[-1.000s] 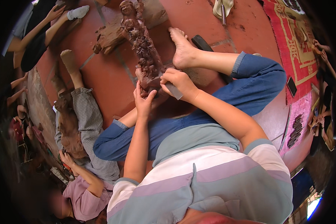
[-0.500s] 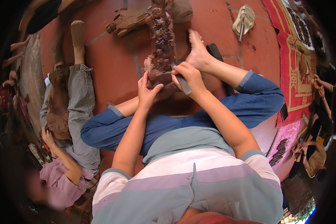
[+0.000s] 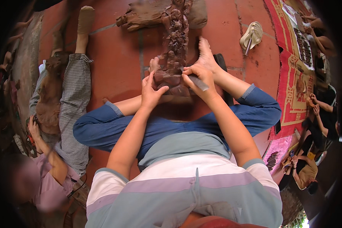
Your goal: The person sits on the floor and carves a wooden sculpture using a chisel and a sanding block. They hold the wood with one hand and use the tools with the other to shape and smooth the surface.
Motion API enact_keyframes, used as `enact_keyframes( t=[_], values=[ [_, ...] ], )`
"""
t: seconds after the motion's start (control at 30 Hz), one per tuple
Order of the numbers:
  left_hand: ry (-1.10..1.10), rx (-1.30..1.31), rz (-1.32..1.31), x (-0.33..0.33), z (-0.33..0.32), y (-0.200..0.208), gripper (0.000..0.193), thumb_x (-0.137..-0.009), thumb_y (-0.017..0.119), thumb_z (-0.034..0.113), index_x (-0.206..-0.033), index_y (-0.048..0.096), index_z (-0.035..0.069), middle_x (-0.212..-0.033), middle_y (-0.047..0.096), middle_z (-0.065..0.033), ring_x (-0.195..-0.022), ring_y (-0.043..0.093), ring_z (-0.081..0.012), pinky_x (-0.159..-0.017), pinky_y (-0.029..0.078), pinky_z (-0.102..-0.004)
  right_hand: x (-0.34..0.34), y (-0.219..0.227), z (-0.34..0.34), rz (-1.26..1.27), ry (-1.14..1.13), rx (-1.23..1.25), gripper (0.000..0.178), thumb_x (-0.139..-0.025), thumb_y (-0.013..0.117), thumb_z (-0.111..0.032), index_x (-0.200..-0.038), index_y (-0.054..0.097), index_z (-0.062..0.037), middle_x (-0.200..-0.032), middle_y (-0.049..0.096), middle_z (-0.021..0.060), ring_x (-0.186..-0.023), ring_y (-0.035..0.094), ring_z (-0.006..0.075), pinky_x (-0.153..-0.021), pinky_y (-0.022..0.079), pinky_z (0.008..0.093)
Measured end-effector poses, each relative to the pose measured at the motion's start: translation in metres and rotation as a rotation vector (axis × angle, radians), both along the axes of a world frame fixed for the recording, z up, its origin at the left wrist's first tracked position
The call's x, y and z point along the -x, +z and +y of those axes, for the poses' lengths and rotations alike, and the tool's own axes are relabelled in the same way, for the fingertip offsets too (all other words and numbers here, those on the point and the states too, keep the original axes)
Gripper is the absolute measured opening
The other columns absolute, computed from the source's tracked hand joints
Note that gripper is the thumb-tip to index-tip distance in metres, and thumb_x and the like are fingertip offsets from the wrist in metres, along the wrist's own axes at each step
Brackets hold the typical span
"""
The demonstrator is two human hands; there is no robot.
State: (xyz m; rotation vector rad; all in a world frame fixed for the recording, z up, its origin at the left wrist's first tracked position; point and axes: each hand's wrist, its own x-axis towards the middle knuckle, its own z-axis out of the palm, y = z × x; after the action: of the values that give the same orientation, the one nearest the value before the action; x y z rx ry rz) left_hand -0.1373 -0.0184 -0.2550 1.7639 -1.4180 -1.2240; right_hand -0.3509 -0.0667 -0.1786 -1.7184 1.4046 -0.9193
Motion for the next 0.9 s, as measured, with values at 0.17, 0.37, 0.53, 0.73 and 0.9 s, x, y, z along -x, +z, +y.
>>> enact_keyframes(
  t=[0.17, 0.37, 0.53, 0.73, 0.9],
  values=[
    [0.015, 0.022, 0.037, -0.001, 0.001, -0.007, 0.086, -0.071, 0.083, 0.023, -0.142, 0.038, 0.005, -0.130, 0.038, -0.0126, -0.112, 0.048, -0.0213, -0.095, 0.043, -0.0307, 0.025, 0.030, -0.004, -0.192, -0.014, -0.356, 0.008, -0.078, 0.068, -0.006, -0.080, 0.065, 0.0010, -0.079, 0.067, 0.0067, -0.074, 0.065, 0.0130, -0.064, 0.050, 0.0264],
    [0.002, -0.026, 0.018, 0.002, -0.001, 0.006, 0.085, -0.071, 0.082, 0.022, -0.142, 0.039, 0.006, -0.130, 0.038, -0.0135, -0.118, 0.047, -0.0237, -0.099, 0.041, -0.0322, 0.066, 0.021, -0.011, -0.853, -0.230, -0.749, 0.006, -0.087, 0.059, -0.008, -0.090, 0.054, -0.0059, -0.092, 0.060, 0.0084, -0.089, 0.062, 0.0151, -0.086, 0.054, 0.0341],
    [-0.005, -0.003, 0.003, 0.001, -0.001, 0.006, 0.085, -0.071, 0.082, 0.026, -0.143, 0.039, 0.007, -0.129, 0.039, -0.0146, -0.119, 0.047, -0.0247, -0.099, 0.041, -0.0333, 0.054, -0.003, -0.012, -0.955, -0.169, -0.904, 0.006, -0.087, 0.061, -0.010, -0.087, 0.056, -0.0060, -0.098, 0.064, 0.0096, -0.093, 0.062, 0.0171, -0.088, 0.053, 0.0351],
    [-0.023, 0.034, -0.026, -0.001, 0.000, -0.001, 0.087, -0.071, 0.082, 0.028, -0.143, 0.039, 0.009, -0.129, 0.040, -0.0143, -0.117, 0.048, -0.0245, -0.098, 0.042, -0.0335, 0.040, -0.020, -0.029, -0.708, 0.014, -0.922, 0.010, -0.084, 0.065, -0.008, -0.078, 0.057, -0.0072, -0.100, 0.065, 0.0131, -0.095, 0.064, 0.0187, -0.085, 0.055, 0.0332],
    [0.000, -0.043, 0.018, -0.001, -0.002, 0.007, 0.088, -0.068, 0.083, 0.025, -0.142, 0.039, 0.007, -0.130, 0.040, -0.0171, -0.123, 0.044, -0.0285, -0.103, 0.038, -0.0362, 0.043, -0.011, -0.062, -0.677, 0.158, -1.055, 0.011, -0.081, 0.064, -0.003, -0.075, 0.055, -0.0062, -0.094, 0.067, 0.0133, -0.087, 0.066, 0.0197, -0.079, 0.056, 0.0311]
  ],
)
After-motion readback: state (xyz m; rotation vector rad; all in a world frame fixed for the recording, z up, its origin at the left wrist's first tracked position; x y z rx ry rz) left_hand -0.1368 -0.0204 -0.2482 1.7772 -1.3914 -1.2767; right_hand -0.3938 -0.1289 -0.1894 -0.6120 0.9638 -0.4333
